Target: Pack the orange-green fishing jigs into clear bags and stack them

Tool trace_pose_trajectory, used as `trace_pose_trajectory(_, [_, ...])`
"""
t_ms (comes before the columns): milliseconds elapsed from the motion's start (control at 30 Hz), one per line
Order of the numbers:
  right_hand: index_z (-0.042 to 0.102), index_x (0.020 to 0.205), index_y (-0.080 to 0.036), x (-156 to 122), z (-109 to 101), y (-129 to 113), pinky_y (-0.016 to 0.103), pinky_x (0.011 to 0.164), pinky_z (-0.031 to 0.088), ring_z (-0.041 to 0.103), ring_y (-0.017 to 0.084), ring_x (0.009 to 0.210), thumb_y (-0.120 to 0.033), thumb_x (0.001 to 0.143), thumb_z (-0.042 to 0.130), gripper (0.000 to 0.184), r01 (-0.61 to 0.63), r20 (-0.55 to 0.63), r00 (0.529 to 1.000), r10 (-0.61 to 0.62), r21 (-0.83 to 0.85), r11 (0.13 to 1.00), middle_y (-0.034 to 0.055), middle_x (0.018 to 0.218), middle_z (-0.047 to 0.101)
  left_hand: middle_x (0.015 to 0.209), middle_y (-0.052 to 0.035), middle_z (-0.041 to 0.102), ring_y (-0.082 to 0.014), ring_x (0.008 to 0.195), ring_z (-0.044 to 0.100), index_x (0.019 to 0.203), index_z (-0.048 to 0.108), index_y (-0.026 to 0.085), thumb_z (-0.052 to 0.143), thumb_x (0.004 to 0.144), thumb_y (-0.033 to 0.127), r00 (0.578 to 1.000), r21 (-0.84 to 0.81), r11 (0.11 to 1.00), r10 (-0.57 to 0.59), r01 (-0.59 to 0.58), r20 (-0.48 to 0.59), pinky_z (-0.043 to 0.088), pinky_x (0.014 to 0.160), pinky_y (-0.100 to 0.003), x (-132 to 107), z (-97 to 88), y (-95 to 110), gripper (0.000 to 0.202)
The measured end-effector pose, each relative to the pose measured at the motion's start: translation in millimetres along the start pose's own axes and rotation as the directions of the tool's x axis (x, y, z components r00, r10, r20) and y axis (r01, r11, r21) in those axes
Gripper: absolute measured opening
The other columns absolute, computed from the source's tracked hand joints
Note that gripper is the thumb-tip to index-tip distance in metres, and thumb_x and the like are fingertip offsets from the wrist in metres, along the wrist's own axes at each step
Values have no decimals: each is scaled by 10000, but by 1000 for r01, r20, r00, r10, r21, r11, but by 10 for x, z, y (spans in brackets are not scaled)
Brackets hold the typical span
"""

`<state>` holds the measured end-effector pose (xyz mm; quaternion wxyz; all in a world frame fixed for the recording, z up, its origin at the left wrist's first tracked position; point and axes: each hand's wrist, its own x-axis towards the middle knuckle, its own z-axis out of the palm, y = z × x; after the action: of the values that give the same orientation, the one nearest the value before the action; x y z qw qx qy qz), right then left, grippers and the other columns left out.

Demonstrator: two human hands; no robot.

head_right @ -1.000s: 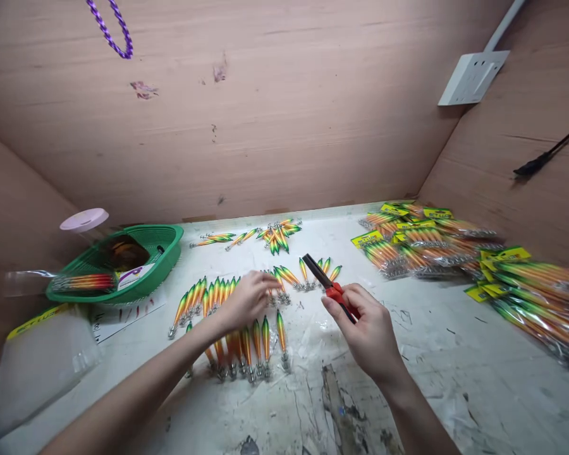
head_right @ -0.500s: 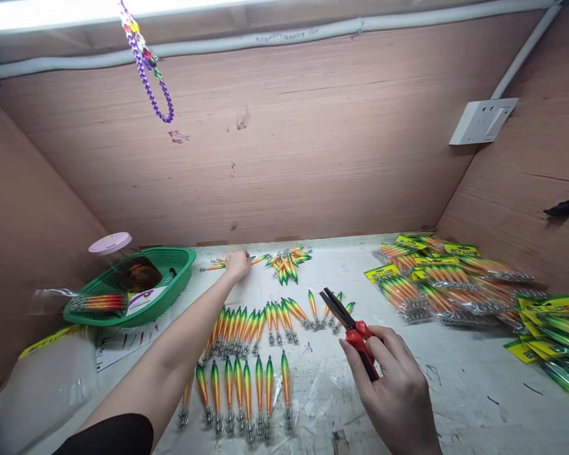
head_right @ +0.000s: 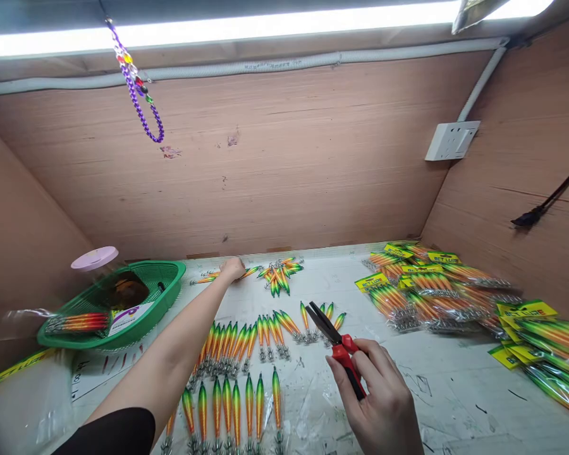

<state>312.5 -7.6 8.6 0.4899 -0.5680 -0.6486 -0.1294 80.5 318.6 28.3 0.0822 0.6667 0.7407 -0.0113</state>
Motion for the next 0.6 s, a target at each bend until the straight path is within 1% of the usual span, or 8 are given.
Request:
trace_pose_trajectory(167, [636,831,-202,13,4,-4,273,687,524,647,175,764,-352,912,575,180,1,-3,1000,-1,-8,1000,61,872,618,1246,-101,593,-238,1059,614,1227,573,175,599,917,339,999,-33,998,44,-44,-9,536,878,-445,-9,6,110,352])
trace_pose_trajectory(233, [633,834,-204,16,3,-4,277,682,526,644,179,761,-344,910,579,168,-1,2,1000,1,-6,1000,63,869,618,1246,-99,593,-237,1058,614,1227,573,177,595,919,342,997,-58,995,76,-76,4,536,878,-448,-24,3,148,351])
trace_pose_trajectory(400, [605,821,-205,8,-6,-15,293,684,516,627,185,762,-313,912,582,143,-11,24,1000,11,3,1000,71,874,604,1235,-97,599,-234,1048,618,1221,576,177,600,916,339,984,-132,984,138,-123,114,539,870,-440,-76,-6,177,347])
trace_pose_trajectory(500, [602,830,-207,-9,-7,-25,306,711,512,624,194,804,-298,915,577,128,-38,60,998,36,19,999,75,895,601,1232,-94,601,-231,1040,620,1213,583,182,595,920,339,969,-194,973,159,-122,187,542,867,-432,-128,-19,143,333])
trace_pose_trajectory(600, [599,817,-208,-21,0,-45,311,715,507,620,197,810,-301,914,578,136,-54,84,995,51,35,998,73,890,603,1233,-87,601,-238,1049,617,1204,590,187,598,917,342,957,-282,954,174,-105,231,540,870,-428,-206,-44,80,326])
